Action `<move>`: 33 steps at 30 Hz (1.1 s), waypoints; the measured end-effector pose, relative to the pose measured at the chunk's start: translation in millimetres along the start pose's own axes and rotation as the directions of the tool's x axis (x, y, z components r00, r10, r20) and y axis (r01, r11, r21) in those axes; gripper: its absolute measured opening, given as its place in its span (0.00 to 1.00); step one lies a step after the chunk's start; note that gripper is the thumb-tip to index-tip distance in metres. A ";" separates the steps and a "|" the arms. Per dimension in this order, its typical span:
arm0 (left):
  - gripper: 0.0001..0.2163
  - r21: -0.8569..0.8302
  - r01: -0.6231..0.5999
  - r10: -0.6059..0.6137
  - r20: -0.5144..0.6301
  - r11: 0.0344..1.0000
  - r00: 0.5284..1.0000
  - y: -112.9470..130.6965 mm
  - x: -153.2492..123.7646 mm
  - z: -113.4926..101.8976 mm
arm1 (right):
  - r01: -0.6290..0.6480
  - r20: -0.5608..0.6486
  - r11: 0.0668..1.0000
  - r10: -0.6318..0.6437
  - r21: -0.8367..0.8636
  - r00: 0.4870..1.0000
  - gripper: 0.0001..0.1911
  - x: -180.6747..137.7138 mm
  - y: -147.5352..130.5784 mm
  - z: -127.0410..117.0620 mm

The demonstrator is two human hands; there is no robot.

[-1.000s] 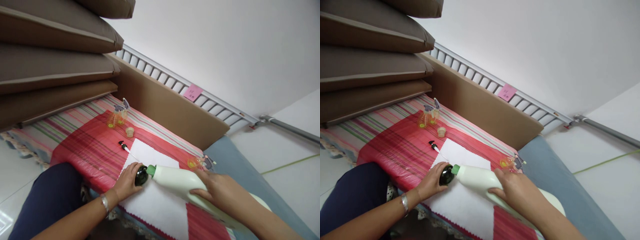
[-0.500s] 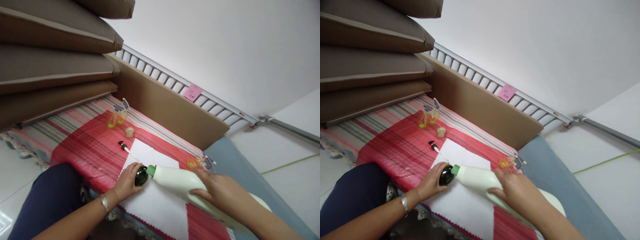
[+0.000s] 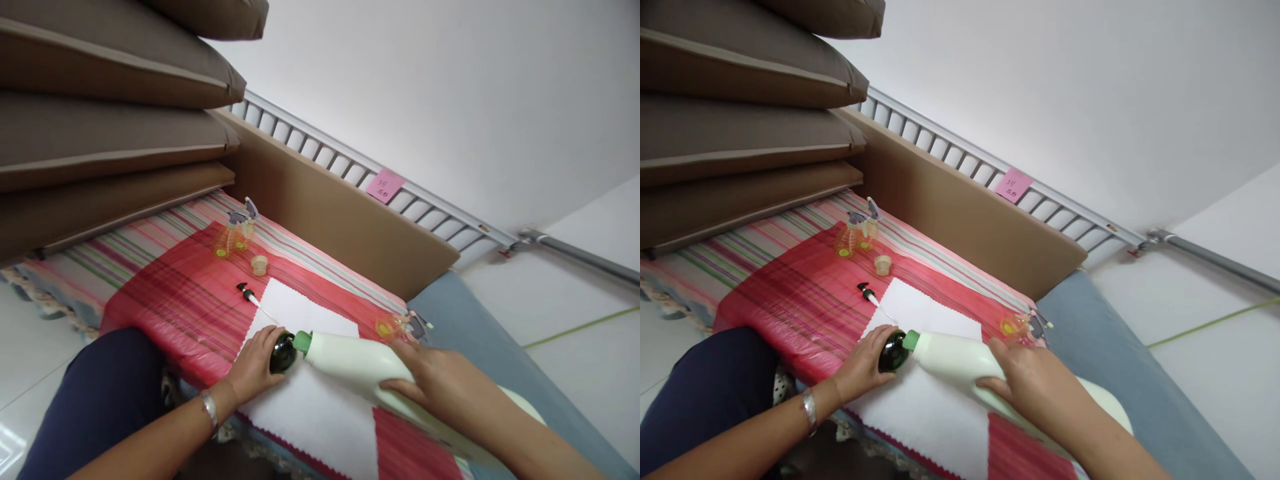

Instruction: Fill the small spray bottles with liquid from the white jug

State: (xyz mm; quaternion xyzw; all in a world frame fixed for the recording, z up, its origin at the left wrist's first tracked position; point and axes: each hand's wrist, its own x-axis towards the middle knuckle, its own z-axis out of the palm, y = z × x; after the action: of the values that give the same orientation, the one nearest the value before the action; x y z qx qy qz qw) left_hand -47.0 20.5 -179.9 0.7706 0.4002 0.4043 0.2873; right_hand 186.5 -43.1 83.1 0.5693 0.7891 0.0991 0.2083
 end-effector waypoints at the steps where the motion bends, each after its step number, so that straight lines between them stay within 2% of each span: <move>1: 0.38 -0.002 -0.001 0.001 0.000 1.000 1.000 0.5 0.1 -0.4 | 0.003 -0.004 1.000 -0.003 0.001 1.000 0.13 0.3 0.0 0.1; 14: 0.38 -0.012 0.001 -0.001 -0.007 1.000 1.000 -1.5 0.1 0.5 | 0.020 -0.038 1.000 -0.020 0.001 0.999 0.12 0.8 -1.7 -1.8; 18: 0.36 -0.009 -0.019 0.019 -0.013 1.000 1.000 -0.8 0.3 -0.4 | 0.022 -0.080 1.000 -0.020 0.018 0.997 0.12 0.1 -0.9 3.3; 29: 0.38 -0.031 -0.012 0.011 -0.022 0.999 1.000 -3.0 0.0 -0.7 | -0.046 -0.116 0.981 0.068 0.187 0.991 0.11 -12.9 -0.8 45.2; 33: 0.38 -0.030 -0.028 0.028 -0.008 0.999 1.000 -5.3 0.5 -2.2 | -0.088 -0.139 0.919 0.152 0.384 0.979 0.11 -16.4 0.4 67.7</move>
State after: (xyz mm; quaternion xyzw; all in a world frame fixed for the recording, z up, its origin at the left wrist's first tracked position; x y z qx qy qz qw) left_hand -50.6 24.0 -182.6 0.7702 0.3843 0.4172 0.2916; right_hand 221.1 -63.8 26.3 0.6358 0.7715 0.0057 0.0226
